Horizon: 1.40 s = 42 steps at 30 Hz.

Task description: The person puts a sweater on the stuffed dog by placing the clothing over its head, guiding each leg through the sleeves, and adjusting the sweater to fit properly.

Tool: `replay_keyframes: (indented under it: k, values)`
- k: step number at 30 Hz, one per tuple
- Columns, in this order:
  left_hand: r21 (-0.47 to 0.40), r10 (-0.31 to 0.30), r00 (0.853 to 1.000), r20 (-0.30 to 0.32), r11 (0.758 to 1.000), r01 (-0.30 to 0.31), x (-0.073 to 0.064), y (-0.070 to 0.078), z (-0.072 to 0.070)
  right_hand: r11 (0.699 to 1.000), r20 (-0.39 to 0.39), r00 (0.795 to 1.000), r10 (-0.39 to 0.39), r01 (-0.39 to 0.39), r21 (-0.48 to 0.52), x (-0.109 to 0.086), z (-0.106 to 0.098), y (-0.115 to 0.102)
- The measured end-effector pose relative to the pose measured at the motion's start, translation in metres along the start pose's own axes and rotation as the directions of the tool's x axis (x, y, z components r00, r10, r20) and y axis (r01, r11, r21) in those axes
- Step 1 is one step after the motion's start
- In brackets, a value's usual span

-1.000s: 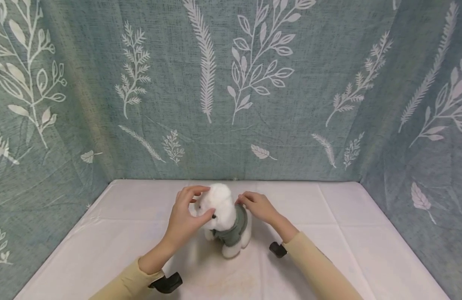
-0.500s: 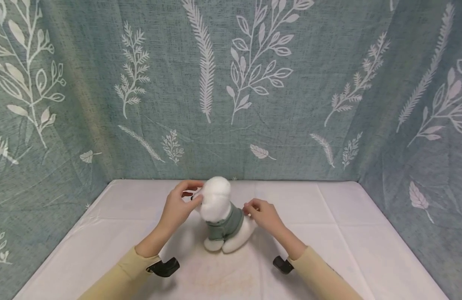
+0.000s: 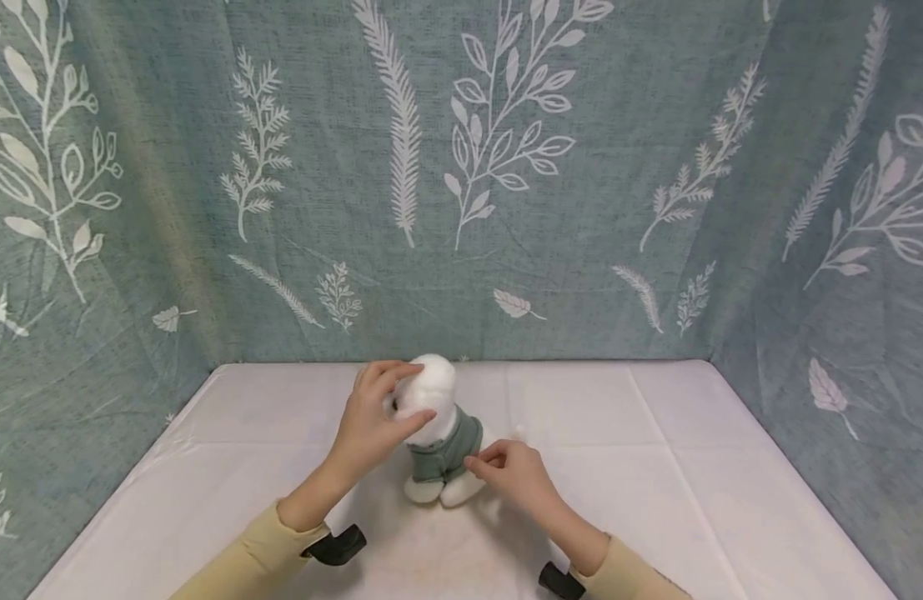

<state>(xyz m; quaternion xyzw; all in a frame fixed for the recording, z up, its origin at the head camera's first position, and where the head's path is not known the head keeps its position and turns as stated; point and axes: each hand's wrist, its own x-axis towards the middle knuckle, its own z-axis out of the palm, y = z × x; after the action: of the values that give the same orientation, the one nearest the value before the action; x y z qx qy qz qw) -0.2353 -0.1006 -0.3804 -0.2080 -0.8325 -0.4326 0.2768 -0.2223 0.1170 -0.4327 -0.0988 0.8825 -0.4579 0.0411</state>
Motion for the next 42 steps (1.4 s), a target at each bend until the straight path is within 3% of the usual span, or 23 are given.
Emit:
replay_keyframes:
  k: [7,14,18,26,36,42]
  values:
    - [-0.029,-0.037,0.999,-0.026,0.999,0.036,-0.006,0.000,0.010,0.998,-0.074,0.997,0.011,-0.016,-0.062,0.007,0.012,-0.001]
    - [0.051,0.102,0.991,-0.084,0.994,-0.098,-0.010,-0.003,0.017,0.995,-0.105,0.994,-0.008,-0.002,-0.099,0.012,0.013,-0.002]
    - [0.099,0.141,0.985,-0.096,0.986,-0.131,-0.012,-0.006,0.019,0.993,-0.097,0.995,0.010,-0.021,-0.115,0.009,0.009,-0.003]
    - [0.097,0.111,0.990,-0.082,0.990,-0.103,-0.012,-0.007,0.018,0.967,-0.093,0.992,0.088,-0.107,-0.230,0.002,-0.001,0.004]
    - [0.071,0.091,0.994,-0.062,0.994,-0.087,-0.011,-0.006,0.018,0.935,-0.074,0.996,0.057,-0.080,-0.347,0.008,-0.003,0.014]
    - [0.019,0.069,0.996,-0.054,0.997,-0.068,-0.012,-0.010,0.015,0.935,-0.102,0.995,0.021,-0.056,-0.349,0.003,-0.010,0.003]
